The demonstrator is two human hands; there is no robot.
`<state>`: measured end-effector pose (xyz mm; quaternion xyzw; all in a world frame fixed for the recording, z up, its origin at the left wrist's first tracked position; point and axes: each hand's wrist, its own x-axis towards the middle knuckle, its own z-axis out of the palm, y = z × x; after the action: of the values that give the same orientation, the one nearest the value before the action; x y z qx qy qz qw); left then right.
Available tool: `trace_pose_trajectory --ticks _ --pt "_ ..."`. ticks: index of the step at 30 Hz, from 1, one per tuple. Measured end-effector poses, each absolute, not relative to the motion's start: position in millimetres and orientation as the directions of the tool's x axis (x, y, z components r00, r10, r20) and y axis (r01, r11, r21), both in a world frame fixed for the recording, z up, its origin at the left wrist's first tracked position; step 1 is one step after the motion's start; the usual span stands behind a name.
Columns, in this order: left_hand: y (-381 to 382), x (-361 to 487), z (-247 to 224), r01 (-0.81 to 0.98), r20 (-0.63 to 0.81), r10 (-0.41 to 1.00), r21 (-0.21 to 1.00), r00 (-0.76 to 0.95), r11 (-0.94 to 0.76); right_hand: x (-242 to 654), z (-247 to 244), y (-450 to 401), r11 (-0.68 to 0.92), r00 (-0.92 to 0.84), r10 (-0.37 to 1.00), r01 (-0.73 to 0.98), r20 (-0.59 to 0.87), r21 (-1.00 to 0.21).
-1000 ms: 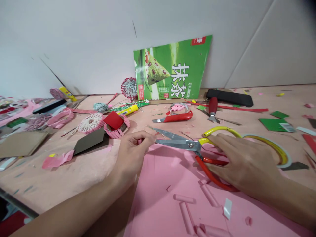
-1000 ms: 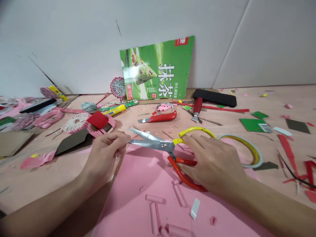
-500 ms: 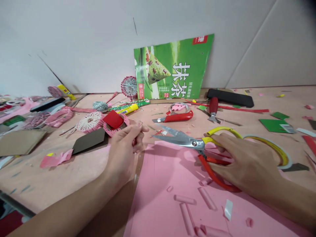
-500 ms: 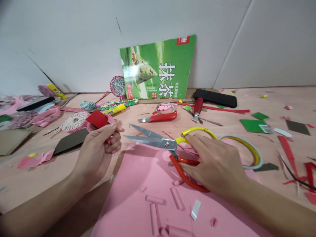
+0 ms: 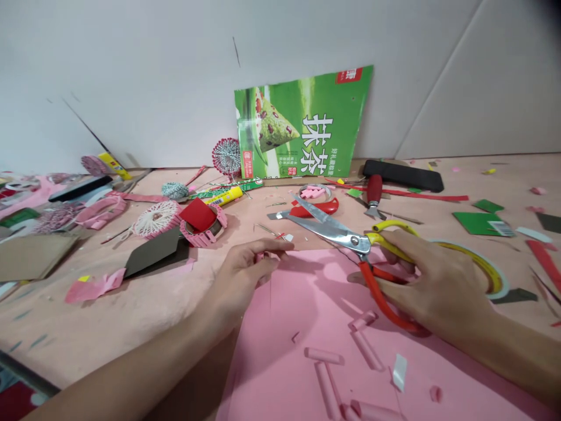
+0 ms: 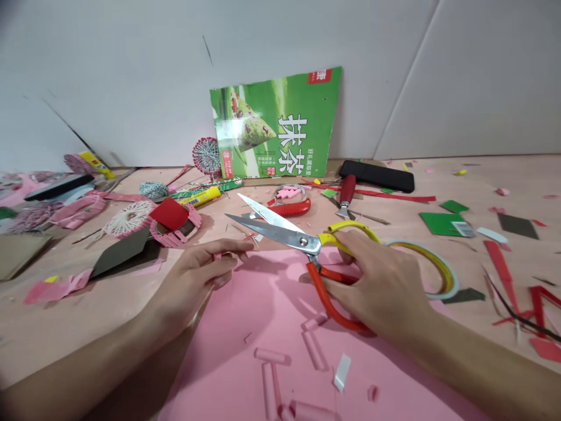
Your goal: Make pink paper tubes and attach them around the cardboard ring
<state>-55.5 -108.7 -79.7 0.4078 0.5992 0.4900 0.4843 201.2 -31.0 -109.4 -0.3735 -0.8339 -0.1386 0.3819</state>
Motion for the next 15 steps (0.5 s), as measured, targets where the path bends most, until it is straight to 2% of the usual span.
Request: trace_pose_trajectory --ticks 7,10,12,15 --pt "-110.8 -49.9 -72.5 0.082 -0.238 0.97 0.967 -0.055 0.242 204.3 -112.2 -29.0 0.686 -0.426 0.54 0.723 0.726 -0.086" --pt "-111.6 -48.4 -73.1 0.098 -0.248 0.967 0.963 -0.056 0.252 204.3 -113.5 -29.0 0.685 -0.429 0.555 0.722 0.713 -0.099" --pt "-111.5 -48.1 -73.9 0.047 -0.253 0.962 0.965 -0.099 0.259 203.8 -113.1 -29.3 0.692 -0.429 0.547 0.715 0.719 -0.099" --pt "-109.7 -47.8 -73.9 -0.178 -0.258 0.957 0.956 -0.132 0.234 202.6 -110.3 -29.6 0.698 -0.424 0.531 0.71 0.734 -0.094"
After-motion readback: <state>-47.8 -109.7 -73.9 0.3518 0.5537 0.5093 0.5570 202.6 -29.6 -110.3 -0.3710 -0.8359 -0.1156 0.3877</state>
